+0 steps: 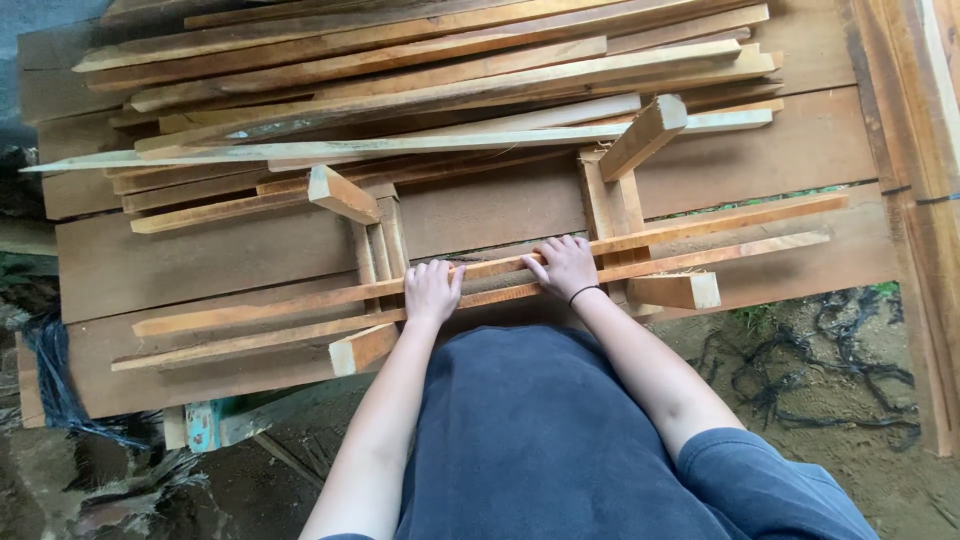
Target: The person ties a bundle of wooden planks together using a black strap, securing it with a knot. They then lift the tied bundle and place it on a nearby stack of wood before returning to the workbench to arrange more planks.
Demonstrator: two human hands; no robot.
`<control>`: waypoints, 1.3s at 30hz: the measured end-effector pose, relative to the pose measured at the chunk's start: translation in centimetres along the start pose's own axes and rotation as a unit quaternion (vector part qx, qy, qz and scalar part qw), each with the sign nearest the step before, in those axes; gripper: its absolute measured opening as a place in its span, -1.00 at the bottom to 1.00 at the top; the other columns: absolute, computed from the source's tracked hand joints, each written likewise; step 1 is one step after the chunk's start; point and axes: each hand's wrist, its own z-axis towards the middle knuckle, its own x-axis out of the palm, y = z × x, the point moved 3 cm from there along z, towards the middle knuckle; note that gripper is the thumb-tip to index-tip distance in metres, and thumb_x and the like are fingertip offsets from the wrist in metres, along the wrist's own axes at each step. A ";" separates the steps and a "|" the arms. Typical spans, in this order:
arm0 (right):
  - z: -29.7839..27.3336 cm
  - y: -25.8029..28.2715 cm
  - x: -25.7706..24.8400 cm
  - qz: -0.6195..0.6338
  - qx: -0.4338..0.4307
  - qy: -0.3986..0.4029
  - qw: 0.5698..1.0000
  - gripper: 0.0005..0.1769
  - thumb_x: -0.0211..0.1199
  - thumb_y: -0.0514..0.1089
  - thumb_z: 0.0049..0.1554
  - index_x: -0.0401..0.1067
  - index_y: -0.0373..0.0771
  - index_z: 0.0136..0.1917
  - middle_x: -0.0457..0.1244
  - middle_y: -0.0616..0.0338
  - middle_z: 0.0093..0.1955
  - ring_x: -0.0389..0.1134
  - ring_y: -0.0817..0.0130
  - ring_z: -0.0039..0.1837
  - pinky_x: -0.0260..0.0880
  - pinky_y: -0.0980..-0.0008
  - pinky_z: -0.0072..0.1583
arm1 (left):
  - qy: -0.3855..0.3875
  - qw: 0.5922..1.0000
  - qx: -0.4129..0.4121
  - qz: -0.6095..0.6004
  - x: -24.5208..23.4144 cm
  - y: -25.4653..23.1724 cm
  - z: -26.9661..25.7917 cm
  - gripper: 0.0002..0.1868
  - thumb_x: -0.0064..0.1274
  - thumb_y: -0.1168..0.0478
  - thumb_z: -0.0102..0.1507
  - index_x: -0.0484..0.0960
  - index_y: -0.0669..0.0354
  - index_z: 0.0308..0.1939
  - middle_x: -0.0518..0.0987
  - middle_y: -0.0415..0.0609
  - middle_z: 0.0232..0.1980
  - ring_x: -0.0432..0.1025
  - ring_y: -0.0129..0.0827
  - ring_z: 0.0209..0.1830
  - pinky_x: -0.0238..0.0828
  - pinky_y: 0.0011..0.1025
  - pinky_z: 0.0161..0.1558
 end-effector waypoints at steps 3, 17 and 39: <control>-0.3 0.3 -0.4 0.008 0.001 -0.012 1.000 -0.61 0.13 0.40 0.21 0.52 0.16 -0.02 0.35 0.44 -0.08 0.37 0.40 0.09 0.23 0.25 0.26 | -0.010 1.000 0.016 -0.006 -1.9 -0.8 -0.4 -0.56 -0.25 -0.28 0.40 0.57 -0.13 -0.10 0.57 -0.16 -0.22 0.55 -0.19 -0.10 0.36 -0.17 0.08; -0.7 0.0 0.4 -0.002 0.000 -0.058 0.998 -0.62 0.16 0.34 0.20 0.40 0.12 -0.27 0.30 0.35 -0.30 0.39 0.39 -0.05 0.15 0.11 0.37 | -0.083 0.995 0.048 -0.014 -1.1 -0.9 -3.6 -0.65 -0.21 -0.18 0.42 0.53 -0.12 0.01 0.56 -0.22 -0.10 0.52 -0.34 0.02 0.31 -0.27 0.20; -1.1 0.6 -1.4 0.052 0.059 0.131 0.988 -0.46 0.00 0.44 0.24 0.38 -0.03 -0.14 0.35 0.03 -0.38 0.48 -0.01 -0.18 0.37 0.10 0.03 | 0.003 0.999 -0.030 -0.019 -2.0 -0.2 -2.8 -0.63 -0.16 -0.22 0.41 0.64 -0.22 -0.26 0.67 -0.19 -0.31 0.61 -0.25 -0.20 0.43 -0.22 -0.01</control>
